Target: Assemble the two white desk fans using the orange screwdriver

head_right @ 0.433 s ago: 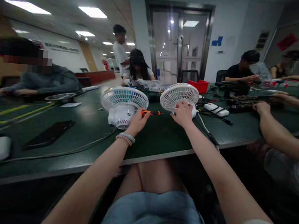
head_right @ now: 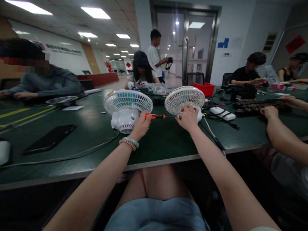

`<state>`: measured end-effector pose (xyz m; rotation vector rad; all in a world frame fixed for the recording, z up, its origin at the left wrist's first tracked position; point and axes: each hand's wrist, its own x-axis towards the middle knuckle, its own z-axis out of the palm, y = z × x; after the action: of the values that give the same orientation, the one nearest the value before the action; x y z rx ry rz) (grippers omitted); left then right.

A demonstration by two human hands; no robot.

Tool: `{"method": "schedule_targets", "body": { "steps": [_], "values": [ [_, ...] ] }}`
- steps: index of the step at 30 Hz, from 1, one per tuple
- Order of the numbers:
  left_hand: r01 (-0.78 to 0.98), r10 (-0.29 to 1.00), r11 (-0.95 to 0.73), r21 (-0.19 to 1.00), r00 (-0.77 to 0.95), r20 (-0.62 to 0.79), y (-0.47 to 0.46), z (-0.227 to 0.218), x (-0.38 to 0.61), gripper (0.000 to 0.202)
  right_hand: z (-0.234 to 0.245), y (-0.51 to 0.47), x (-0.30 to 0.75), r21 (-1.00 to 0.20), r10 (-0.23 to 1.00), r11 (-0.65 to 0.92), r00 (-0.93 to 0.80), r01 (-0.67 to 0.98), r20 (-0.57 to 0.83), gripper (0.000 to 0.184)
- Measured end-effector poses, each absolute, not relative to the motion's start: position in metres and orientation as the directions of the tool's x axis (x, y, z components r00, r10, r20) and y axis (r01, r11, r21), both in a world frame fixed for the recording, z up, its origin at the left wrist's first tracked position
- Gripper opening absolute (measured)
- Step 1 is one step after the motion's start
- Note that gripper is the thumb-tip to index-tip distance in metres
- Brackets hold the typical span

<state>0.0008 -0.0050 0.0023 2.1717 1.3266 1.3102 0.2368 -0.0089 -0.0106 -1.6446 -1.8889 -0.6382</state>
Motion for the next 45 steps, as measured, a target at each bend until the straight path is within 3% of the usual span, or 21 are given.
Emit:
{"method": "schedule_targets", "body": {
  "steps": [10, 22, 34, 45],
  "values": [
    [0.736, 0.775, -0.552, 0.393, 0.279, 0.567, -0.002, 0.005, -0.001, 0.037, -0.010, -0.009, 0.237, -0.001, 0.728, 0.142, -0.104, 0.990, 0.678, 0.030],
    [0.730, 0.777, -0.624, 0.278, 0.542, 0.320, -0.003, 0.003, -0.002, 0.036, -0.009, -0.009, 0.236, -0.013, 0.729, 0.138, -0.093, 0.990, 0.678, 0.028],
    [0.877, 0.862, -0.457, 0.148, 0.395, 0.318, 0.000, 0.000, -0.005, 0.033, -0.011, -0.008, 0.223, -0.121, 0.691, 0.091, 0.024, 0.988, 0.722, 0.029],
    [0.928, 0.915, -0.366, 0.077, 0.343, 0.215, -0.002, -0.006, 0.002, 0.029, -0.008, -0.015, 0.231, -0.047, 0.739, 0.143, -0.076, 0.989, 0.669, 0.029]
  ]
}}
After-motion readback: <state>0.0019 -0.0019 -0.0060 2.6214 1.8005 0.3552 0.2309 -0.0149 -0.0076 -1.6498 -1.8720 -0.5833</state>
